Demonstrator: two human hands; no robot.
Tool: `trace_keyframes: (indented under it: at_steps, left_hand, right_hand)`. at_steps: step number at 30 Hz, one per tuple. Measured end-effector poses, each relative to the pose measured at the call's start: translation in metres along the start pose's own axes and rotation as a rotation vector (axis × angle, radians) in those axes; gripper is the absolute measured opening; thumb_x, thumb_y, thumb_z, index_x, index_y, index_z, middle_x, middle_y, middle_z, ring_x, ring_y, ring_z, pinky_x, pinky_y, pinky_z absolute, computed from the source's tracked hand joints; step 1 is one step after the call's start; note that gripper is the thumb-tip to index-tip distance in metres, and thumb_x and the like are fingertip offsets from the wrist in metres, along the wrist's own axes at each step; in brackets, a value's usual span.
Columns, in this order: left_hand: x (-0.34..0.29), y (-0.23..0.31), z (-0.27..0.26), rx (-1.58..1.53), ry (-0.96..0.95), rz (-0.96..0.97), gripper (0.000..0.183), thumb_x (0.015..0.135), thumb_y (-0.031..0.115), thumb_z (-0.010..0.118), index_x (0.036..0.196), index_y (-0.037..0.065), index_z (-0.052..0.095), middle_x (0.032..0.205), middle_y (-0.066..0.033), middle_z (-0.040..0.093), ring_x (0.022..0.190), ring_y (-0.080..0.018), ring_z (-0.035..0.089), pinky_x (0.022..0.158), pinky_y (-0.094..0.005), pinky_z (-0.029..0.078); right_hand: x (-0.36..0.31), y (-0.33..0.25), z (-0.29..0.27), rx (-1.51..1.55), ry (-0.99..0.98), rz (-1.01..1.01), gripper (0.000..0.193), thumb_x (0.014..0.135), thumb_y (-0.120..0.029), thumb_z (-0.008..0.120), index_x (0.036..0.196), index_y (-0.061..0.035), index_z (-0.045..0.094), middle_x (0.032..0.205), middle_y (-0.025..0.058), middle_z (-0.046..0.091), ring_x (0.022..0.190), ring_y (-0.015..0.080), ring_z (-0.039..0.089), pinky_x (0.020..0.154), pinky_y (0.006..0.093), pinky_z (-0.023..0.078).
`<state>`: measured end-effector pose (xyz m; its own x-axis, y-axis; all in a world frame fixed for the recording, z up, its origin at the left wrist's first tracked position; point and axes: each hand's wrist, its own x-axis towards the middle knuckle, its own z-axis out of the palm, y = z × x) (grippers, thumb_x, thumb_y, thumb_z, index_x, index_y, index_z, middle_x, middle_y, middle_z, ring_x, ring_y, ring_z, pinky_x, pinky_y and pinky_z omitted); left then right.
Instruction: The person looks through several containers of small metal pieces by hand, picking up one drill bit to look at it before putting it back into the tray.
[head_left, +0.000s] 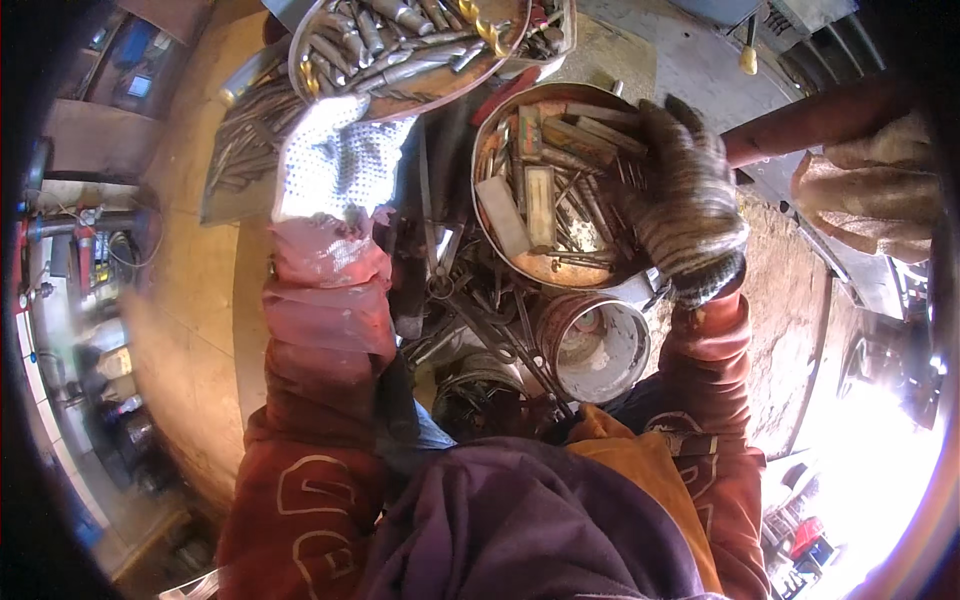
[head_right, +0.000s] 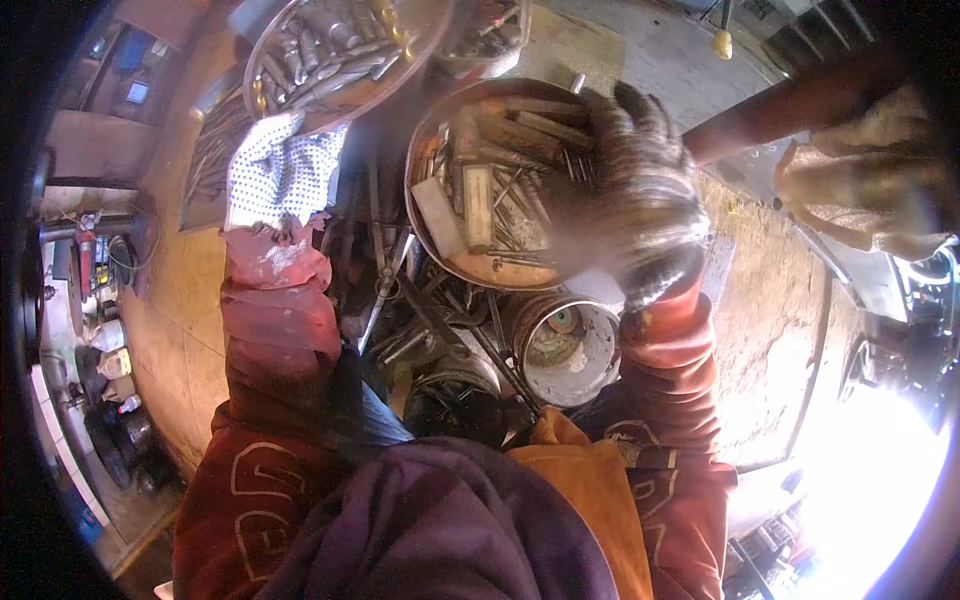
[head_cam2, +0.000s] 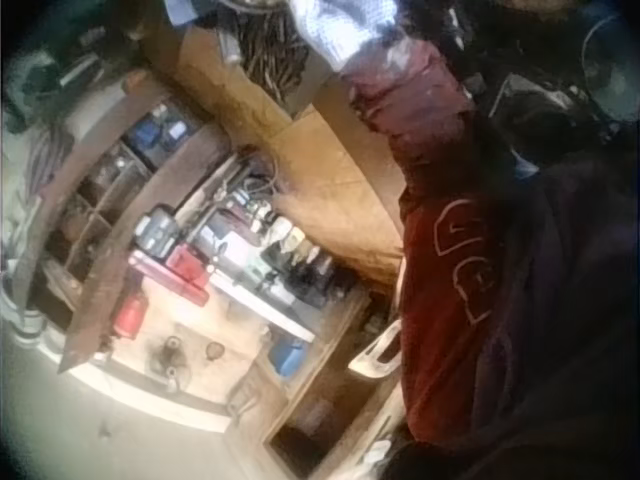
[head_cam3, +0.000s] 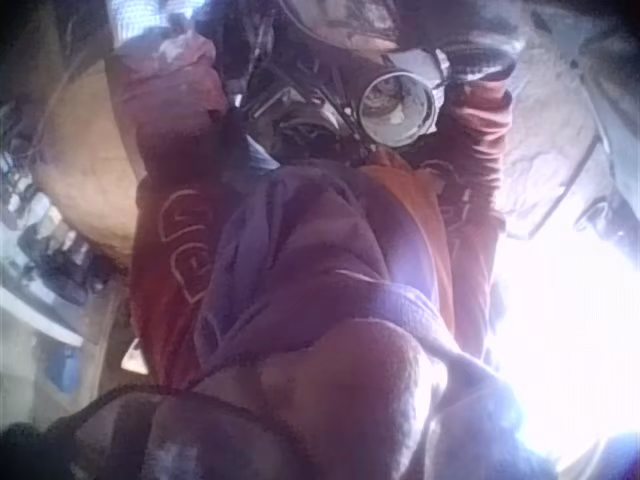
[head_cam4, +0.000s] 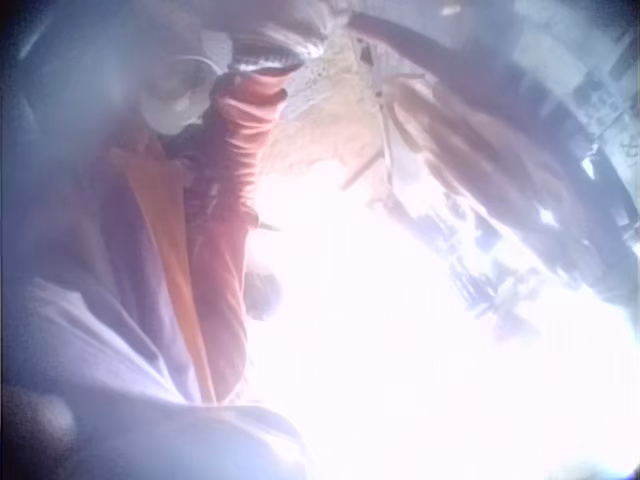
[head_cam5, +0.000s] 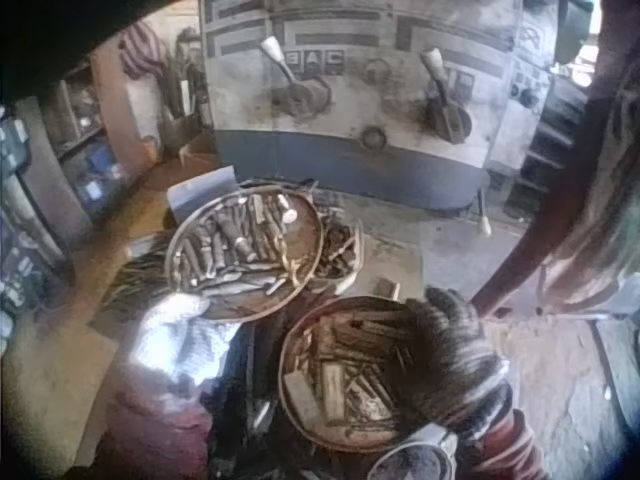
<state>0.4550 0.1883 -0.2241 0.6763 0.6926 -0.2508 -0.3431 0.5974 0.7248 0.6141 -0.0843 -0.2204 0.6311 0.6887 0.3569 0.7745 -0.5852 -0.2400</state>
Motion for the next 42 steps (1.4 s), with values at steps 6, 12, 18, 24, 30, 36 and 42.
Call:
trace_keyframes:
  at_steps: [6,12,18,24,30,36,42]
  left_hand:
    - [0.002,0.004,-0.005,0.011,0.008,0.02,0.059,0.09,0.0,0.052,0.147,-0.013,0.043,0.144,-0.0297,0.056,0.132,-0.0398,0.057,0.118,-0.0496,0.044]
    - [-0.006,0.002,0.01,0.072,0.045,0.024,0.061,0.09,-0.001,0.05,0.149,-0.013,0.041,0.146,-0.0303,0.054,0.135,-0.0405,0.056,0.121,-0.0505,0.043]
    - [-0.02,0.001,0.035,0.025,0.019,0.031,0.063,0.089,-0.002,0.049,0.15,-0.013,0.04,0.147,-0.0308,0.054,0.136,-0.041,0.055,0.123,-0.0508,0.042]
    - [-0.006,-0.005,0.008,-0.28,-0.234,0.0,0.063,0.088,-0.003,0.049,0.149,-0.013,0.04,0.144,-0.0306,0.056,0.135,-0.0409,0.056,0.123,-0.0507,0.042]
    - [0.009,0.008,-0.01,0.267,0.124,-0.136,0.062,0.088,-0.002,0.049,0.149,-0.013,0.04,0.144,-0.0305,0.056,0.135,-0.0411,0.056,0.123,-0.0514,0.041]
    - [0.009,0.008,-0.017,0.362,0.167,-0.042,0.058,0.09,-0.001,0.049,0.147,-0.013,0.045,0.144,-0.0304,0.056,0.134,-0.0401,0.058,0.121,-0.0514,0.043]
    - [0.016,0.0,-0.004,0.059,-0.068,0.025,0.057,0.09,-0.001,0.052,0.146,-0.013,0.046,0.143,-0.0296,0.058,0.131,-0.0391,0.059,0.119,-0.0507,0.045]
  right_hand:
    - [0.009,-0.024,-0.019,0.334,-0.209,-0.177,0.059,0.076,-0.018,0.086,0.132,-0.0143,0.069,0.146,0.0209,0.054,0.133,0.0419,0.054,0.11,0.0487,0.048]
    - [-0.003,-0.037,-0.006,-0.067,-0.259,-0.39,0.044,0.082,-0.04,0.078,0.122,-0.0215,0.077,0.151,0.0135,0.054,0.147,0.0413,0.041,0.124,0.0555,0.03]
    - [0.0,-0.013,-0.023,-0.096,-0.148,-0.194,0.028,0.08,-0.029,0.084,0.1,-0.0097,0.081,0.137,0.0162,0.064,0.138,0.0442,0.05,0.116,0.0542,0.04]
    - [-0.008,-0.05,0.005,0.012,-0.078,-0.323,0.055,0.087,-0.053,0.07,0.13,-0.0183,0.072,0.142,0.0096,0.064,0.142,0.0351,0.05,0.116,0.0594,0.039]
    - [-0.002,-0.054,0.003,-0.067,-0.117,-0.36,0.05,0.09,-0.042,0.069,0.128,-0.0104,0.072,0.142,0.0145,0.063,0.141,0.0371,0.051,0.116,0.0553,0.04]
    - [-0.001,-0.028,0.002,0.045,0.003,-0.228,0.051,0.077,-0.01,0.078,0.128,-0.0089,0.071,0.144,0.0153,0.059,0.137,0.0414,0.051,0.114,0.0518,0.042]
    - [0.003,0.019,0.007,0.386,0.007,-0.036,0.049,0.091,-0.011,0.076,0.138,-0.0055,0.064,0.14,0.0222,0.059,0.136,0.0405,0.053,0.114,0.0469,0.044]
